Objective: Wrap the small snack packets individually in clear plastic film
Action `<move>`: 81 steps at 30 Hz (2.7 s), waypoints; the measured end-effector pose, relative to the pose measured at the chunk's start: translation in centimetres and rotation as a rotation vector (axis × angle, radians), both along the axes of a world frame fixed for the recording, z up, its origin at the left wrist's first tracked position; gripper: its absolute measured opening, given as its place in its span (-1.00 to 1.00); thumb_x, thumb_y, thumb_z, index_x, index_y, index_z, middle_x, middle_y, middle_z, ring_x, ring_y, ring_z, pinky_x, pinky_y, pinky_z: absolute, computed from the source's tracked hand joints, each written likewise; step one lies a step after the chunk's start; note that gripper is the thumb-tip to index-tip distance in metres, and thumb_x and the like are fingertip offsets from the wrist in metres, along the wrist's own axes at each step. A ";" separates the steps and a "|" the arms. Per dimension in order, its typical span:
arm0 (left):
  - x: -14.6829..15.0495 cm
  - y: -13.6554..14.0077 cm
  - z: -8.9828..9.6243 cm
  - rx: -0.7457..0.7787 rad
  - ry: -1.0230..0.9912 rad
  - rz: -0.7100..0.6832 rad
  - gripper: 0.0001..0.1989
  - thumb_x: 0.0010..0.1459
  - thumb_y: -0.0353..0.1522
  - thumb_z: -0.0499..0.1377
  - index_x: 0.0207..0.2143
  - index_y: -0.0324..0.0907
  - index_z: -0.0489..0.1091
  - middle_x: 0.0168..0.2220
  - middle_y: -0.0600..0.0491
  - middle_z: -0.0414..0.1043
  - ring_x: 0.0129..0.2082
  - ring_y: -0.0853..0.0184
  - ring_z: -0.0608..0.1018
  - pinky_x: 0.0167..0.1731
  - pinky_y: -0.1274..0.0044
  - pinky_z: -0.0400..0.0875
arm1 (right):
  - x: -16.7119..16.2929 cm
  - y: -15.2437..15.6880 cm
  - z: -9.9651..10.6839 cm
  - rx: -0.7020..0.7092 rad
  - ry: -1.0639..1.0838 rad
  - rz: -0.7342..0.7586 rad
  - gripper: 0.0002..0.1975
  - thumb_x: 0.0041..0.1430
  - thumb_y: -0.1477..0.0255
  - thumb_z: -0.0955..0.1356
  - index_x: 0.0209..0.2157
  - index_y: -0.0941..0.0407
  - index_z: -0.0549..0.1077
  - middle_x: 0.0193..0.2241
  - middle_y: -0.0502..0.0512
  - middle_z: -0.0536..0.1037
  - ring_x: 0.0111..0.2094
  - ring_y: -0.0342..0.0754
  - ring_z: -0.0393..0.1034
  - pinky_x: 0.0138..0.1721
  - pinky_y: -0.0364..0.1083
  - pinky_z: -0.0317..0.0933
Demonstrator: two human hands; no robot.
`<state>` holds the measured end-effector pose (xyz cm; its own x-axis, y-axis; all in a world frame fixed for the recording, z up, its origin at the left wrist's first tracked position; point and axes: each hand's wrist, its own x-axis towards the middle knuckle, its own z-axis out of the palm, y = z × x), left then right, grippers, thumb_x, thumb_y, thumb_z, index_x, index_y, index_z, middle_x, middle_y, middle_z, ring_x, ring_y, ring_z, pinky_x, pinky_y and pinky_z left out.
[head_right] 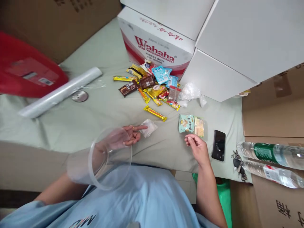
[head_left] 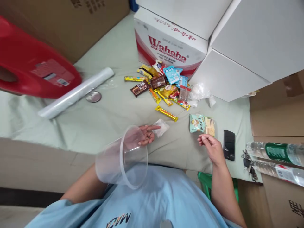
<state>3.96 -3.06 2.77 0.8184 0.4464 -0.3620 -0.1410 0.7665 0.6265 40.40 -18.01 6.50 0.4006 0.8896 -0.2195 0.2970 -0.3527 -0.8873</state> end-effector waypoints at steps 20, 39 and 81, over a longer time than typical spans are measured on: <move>2.3 -4.3 7.7 1.037 0.287 0.588 -0.58 0.38 -0.32 0.15 -0.59 -0.18 0.35 -0.33 0.01 0.41 -0.36 0.36 0.44 -0.32 0.46 0.34 | 7.1 5.7 -3.7 -0.228 -0.282 -0.410 -0.49 -0.06 0.10 0.52 -0.15 0.15 0.59 -0.23 0.25 0.68 -0.15 0.19 0.58 -0.13 0.03 0.41; 7.5 -8.7 0.4 1.591 0.354 0.302 -0.74 0.36 -0.40 0.10 -0.45 -0.14 0.24 -0.21 -0.02 0.41 -0.36 0.39 0.40 -0.26 0.48 0.44 | 1.1 -0.6 4.0 0.136 0.064 -0.180 -0.45 -0.06 0.06 0.56 -0.12 0.01 0.39 -0.13 0.14 0.67 -0.17 0.11 0.60 -0.19 0.03 0.49; 5.8 -9.0 -0.1 1.652 0.590 0.542 -0.77 0.37 -0.44 0.12 0.06 -0.13 0.28 0.05 -0.12 0.37 -0.12 0.28 0.56 -0.17 0.41 0.60 | 0.0 8.5 -4.0 -0.063 -0.394 -0.238 -0.58 0.04 -0.02 0.42 -0.30 0.06 0.48 -0.27 0.11 0.58 -0.17 0.06 0.40 -0.12 -0.04 0.33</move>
